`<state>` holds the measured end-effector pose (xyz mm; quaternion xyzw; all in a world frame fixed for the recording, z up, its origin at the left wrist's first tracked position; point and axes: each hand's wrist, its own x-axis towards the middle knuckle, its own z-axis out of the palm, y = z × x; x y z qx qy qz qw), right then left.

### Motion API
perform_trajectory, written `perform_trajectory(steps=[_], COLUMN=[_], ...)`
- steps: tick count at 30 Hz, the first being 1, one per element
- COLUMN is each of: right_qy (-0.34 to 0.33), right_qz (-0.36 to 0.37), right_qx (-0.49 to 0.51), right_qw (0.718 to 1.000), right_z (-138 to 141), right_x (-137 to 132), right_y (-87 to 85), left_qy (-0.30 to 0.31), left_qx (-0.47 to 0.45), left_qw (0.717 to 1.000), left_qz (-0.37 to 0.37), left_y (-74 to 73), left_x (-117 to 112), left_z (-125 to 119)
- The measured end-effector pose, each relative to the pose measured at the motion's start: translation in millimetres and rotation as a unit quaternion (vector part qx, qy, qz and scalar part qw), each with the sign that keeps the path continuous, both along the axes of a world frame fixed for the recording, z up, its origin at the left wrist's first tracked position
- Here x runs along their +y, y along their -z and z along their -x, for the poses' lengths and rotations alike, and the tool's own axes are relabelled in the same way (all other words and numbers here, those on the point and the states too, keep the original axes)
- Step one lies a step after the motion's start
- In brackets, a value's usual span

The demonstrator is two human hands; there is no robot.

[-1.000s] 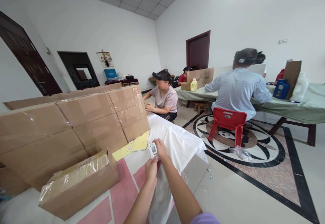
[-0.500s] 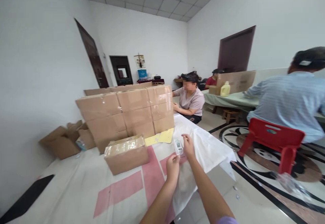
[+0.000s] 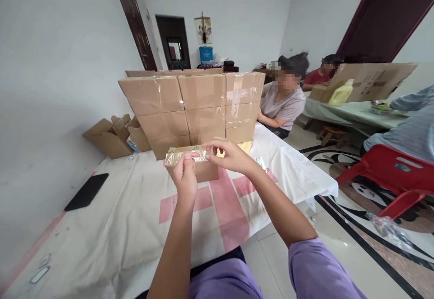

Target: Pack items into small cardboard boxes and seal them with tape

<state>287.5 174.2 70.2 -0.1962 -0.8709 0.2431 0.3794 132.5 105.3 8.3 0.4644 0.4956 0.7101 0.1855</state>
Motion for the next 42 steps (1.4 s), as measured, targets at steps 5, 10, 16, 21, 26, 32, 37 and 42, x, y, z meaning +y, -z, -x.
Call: perform_trajectory(steps=[5,10,16,21,26,32,37,42], right_qy=[-0.017,0.005,0.053,0.007,0.017,0.078,0.070,0.078], right_qz=[-0.046,-0.099,0.000,0.132,0.161,0.162,0.137,0.147], right_qx=[-0.063,-0.069,-0.013,-0.072,-0.091,-0.175,-0.189,-0.192], right_qw=[0.997,0.993,0.998,0.989,0.983,0.968,0.970,0.967], right_z=[34,57,68,77,94,100,102,104], right_x=[-7,-2,48,103,128,128,126,124], right_y=[-6.2,1.8,15.7,38.1,65.6,73.2,67.8,66.4], left_qy=[0.022,-0.040,-0.170,-0.043,-0.025,-0.040,-0.019,-0.022], left_qx=[0.032,-0.002,0.251,0.502,0.547,0.560,0.576,0.575], left_qw=[0.999,0.998,0.944,0.854,0.827,0.826,0.817,0.818], left_qz=[0.015,0.054,0.134,0.132,0.130,0.053,0.017,0.004], left_y=[10.8,14.8,22.4,28.9,35.4,39.8,42.7,51.2], left_x=[-3,8,41,69,72,71,74,81], left_z=[21,36,80,118,126,124,118,117])
